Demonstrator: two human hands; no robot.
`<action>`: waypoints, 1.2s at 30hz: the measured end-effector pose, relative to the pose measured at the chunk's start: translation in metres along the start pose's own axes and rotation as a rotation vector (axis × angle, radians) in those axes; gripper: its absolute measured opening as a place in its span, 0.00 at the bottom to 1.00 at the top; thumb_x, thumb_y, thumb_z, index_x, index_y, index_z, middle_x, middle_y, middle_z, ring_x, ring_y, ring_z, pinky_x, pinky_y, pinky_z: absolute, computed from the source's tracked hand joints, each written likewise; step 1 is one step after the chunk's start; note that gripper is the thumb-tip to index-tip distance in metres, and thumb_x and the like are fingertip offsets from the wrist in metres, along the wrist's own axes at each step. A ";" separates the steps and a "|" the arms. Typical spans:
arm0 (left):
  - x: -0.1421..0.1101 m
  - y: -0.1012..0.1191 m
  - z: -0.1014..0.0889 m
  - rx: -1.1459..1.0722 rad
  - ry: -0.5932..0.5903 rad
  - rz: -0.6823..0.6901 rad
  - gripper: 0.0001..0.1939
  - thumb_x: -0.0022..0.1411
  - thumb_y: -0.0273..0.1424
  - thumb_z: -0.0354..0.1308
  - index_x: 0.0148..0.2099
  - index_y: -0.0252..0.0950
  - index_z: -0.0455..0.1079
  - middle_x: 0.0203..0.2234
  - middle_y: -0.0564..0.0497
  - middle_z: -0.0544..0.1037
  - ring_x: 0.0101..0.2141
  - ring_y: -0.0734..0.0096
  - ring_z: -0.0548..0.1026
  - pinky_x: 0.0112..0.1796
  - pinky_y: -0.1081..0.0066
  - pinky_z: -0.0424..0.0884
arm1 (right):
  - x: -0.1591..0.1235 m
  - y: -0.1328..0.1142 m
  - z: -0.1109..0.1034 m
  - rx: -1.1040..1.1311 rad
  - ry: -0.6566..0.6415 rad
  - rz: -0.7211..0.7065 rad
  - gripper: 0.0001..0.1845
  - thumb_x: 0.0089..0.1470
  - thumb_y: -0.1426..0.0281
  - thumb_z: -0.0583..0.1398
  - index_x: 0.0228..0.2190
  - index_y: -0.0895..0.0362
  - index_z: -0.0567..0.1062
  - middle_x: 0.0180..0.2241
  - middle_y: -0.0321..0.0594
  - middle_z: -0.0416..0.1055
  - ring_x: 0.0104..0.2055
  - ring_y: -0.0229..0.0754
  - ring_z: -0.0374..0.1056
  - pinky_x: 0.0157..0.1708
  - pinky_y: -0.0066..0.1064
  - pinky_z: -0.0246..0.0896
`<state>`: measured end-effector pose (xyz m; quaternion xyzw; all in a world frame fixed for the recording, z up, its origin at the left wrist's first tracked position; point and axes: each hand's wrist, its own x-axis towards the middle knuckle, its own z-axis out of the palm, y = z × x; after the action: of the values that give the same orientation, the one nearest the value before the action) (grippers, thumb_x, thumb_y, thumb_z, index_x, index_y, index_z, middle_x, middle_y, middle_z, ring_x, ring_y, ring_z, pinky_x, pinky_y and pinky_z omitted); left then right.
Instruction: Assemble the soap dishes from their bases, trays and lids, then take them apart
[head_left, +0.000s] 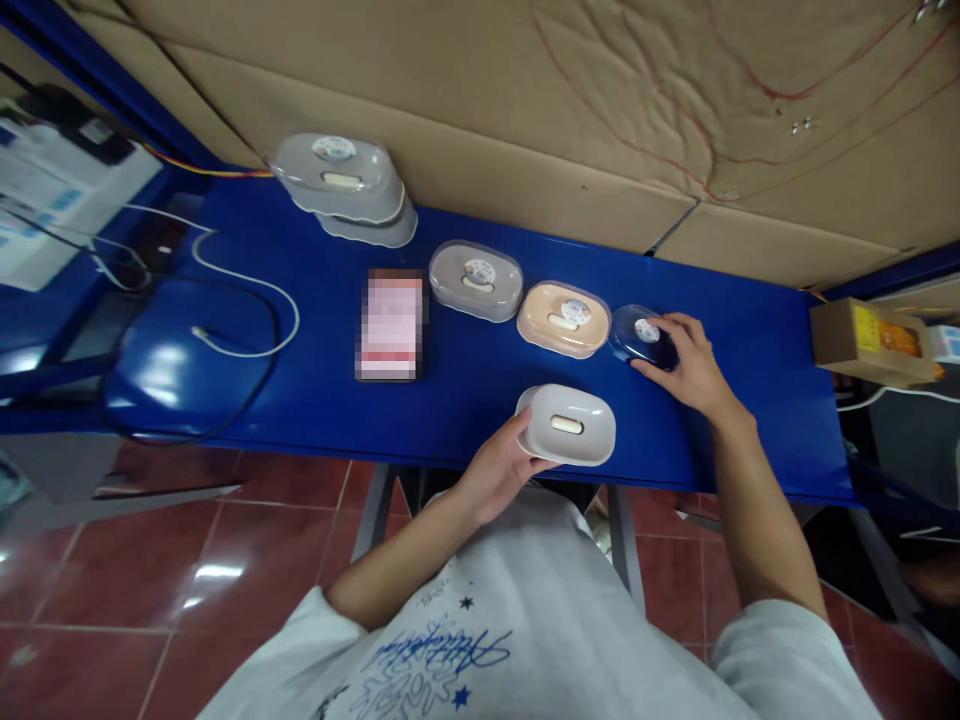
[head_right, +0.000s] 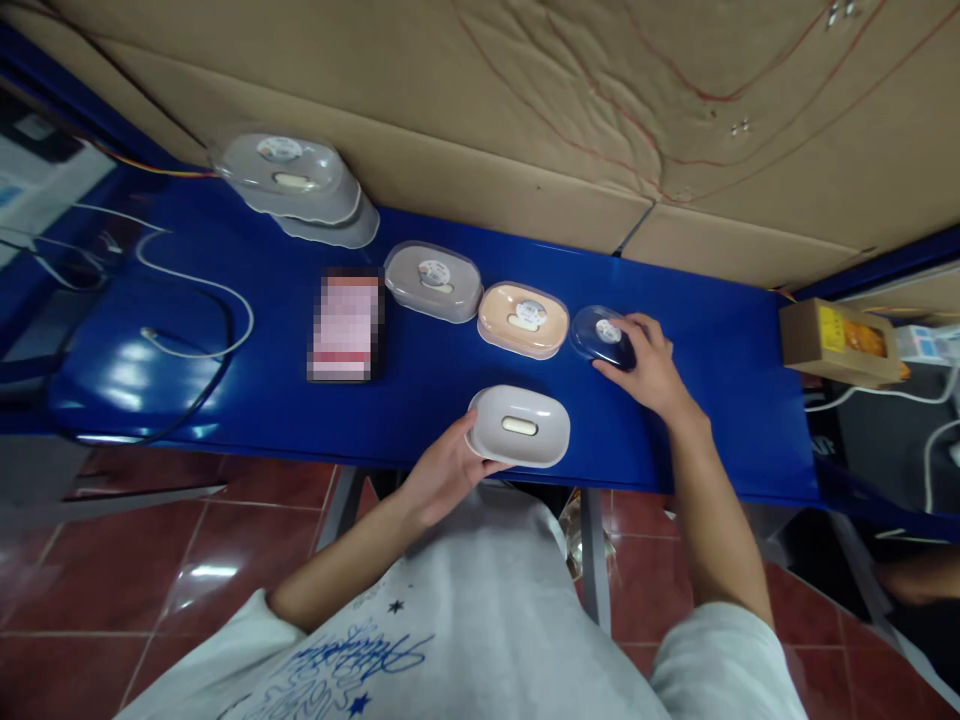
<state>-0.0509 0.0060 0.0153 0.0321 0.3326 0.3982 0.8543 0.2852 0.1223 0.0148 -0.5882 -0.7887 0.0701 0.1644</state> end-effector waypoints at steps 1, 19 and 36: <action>0.001 0.000 0.000 0.002 -0.001 -0.011 0.25 0.72 0.45 0.64 0.65 0.41 0.74 0.62 0.41 0.80 0.70 0.42 0.68 0.70 0.37 0.60 | -0.007 -0.006 -0.003 0.070 0.016 0.001 0.38 0.60 0.45 0.66 0.64 0.51 0.71 0.62 0.54 0.67 0.66 0.63 0.66 0.65 0.59 0.63; -0.001 -0.004 0.008 0.111 -0.091 0.140 0.28 0.71 0.51 0.63 0.63 0.38 0.76 0.62 0.38 0.80 0.67 0.40 0.72 0.69 0.40 0.61 | -0.077 -0.133 -0.003 0.287 -0.064 -0.279 0.49 0.61 0.59 0.70 0.74 0.33 0.53 0.67 0.48 0.58 0.71 0.66 0.61 0.66 0.66 0.67; -0.015 0.018 -0.006 0.057 -0.101 0.125 0.28 0.72 0.43 0.63 0.69 0.38 0.71 0.65 0.35 0.77 0.66 0.42 0.74 0.69 0.43 0.60 | -0.014 -0.021 -0.014 -0.133 0.072 -0.061 0.54 0.59 0.39 0.64 0.73 0.54 0.58 0.75 0.64 0.54 0.76 0.76 0.52 0.69 0.71 0.52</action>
<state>-0.0735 0.0064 0.0249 0.0972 0.2975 0.4388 0.8423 0.2751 0.1013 0.0320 -0.5758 -0.8026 -0.0086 0.1553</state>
